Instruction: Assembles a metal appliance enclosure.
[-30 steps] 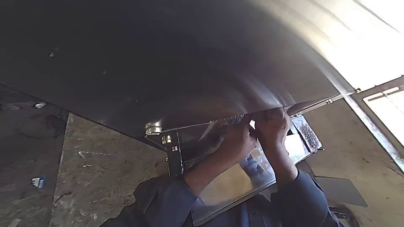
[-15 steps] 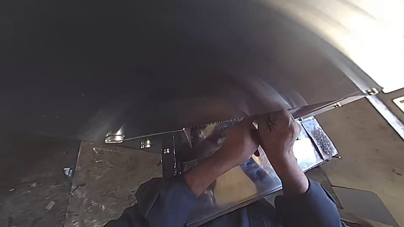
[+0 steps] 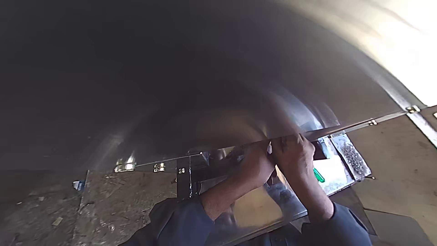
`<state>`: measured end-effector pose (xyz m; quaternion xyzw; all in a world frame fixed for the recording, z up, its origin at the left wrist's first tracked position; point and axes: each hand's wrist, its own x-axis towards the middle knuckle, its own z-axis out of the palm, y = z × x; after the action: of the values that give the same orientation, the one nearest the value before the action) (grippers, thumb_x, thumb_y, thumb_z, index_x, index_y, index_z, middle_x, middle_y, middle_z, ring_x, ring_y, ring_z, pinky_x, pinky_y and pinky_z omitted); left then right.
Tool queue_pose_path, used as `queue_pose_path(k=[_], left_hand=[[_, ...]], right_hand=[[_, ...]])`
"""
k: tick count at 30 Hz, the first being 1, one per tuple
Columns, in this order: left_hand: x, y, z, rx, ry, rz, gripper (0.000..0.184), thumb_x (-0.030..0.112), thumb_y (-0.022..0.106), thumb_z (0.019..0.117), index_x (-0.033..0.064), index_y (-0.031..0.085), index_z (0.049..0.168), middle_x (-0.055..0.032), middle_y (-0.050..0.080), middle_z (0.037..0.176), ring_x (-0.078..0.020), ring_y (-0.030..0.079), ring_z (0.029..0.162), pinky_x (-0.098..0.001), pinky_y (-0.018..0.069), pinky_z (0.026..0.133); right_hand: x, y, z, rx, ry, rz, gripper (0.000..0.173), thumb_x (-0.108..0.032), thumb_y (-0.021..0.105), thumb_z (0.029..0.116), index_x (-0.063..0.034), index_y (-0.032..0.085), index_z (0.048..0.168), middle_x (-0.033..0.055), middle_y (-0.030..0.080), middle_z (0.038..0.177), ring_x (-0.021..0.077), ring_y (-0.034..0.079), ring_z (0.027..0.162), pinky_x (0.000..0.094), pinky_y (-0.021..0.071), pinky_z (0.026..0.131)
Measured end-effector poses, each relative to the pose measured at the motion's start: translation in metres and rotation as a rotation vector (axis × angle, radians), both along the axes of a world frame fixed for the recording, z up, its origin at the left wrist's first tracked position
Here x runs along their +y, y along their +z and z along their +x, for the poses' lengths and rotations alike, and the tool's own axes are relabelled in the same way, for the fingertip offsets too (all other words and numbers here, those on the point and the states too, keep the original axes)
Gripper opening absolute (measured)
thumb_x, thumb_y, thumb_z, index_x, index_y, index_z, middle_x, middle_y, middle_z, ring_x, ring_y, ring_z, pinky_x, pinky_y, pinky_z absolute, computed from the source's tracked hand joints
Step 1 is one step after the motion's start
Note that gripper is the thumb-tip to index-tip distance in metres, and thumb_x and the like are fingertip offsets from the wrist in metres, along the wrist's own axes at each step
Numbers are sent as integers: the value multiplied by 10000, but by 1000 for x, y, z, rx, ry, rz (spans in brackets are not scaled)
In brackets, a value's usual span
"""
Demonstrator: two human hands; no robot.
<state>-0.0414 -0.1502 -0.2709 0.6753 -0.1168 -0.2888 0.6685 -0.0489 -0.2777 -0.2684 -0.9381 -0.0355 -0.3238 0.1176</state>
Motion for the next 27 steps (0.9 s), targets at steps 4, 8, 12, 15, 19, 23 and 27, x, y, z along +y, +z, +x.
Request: queue_pose_path(k=[4,8,12,15,19,23,27], left_hand=[[-2,10,-1,-46,15,-91,462,128,568,1041,93,436,1483,-30,630,711,-94,583,470,-242,530,447],[0,7,1,-26,-2,-44,506,167,560,1056,117,389,1530,-45,631,735,-105,584,471,-253,533,449],[3,3,1,-3,-1,-47,558,179,554,1065,130,340,1578,-45,629,723,-107,588,475,-254,535,455],[-3,20,-1,-13,45,-203,219,117,533,1064,39,549,1269,-12,624,703,-70,593,498,-213,532,475],[-1,-2,2,44,15,-84,560,144,561,1055,120,344,1570,-58,641,758,-115,583,470,-260,536,453],[2,7,-1,62,6,-176,508,153,539,1071,116,361,1546,-51,621,703,-114,581,454,-250,523,421],[-6,9,-4,31,32,-177,396,156,540,1067,85,455,1447,-50,623,713,-108,577,462,-252,523,431]], right_hand=[[-3,13,0,-130,19,-12,170,-174,658,934,-14,699,893,129,691,738,246,690,648,387,546,563],[0,7,0,-75,-10,-43,182,-173,639,936,-5,701,903,142,702,757,272,708,668,405,559,574],[-2,2,2,-57,4,-75,210,-188,622,950,-7,711,895,139,705,743,277,714,662,420,562,565],[-3,25,2,-184,19,-54,178,-196,669,926,-24,682,882,141,690,740,274,690,654,416,524,560],[1,3,3,25,-38,-118,205,-192,622,953,-10,709,919,155,711,778,315,723,683,456,568,572],[0,9,1,-67,0,-102,192,-176,641,938,-2,708,895,157,700,745,295,707,652,427,550,555],[-4,15,-1,-39,-8,-66,198,-191,652,952,-3,708,933,164,709,789,311,713,692,459,559,591]])
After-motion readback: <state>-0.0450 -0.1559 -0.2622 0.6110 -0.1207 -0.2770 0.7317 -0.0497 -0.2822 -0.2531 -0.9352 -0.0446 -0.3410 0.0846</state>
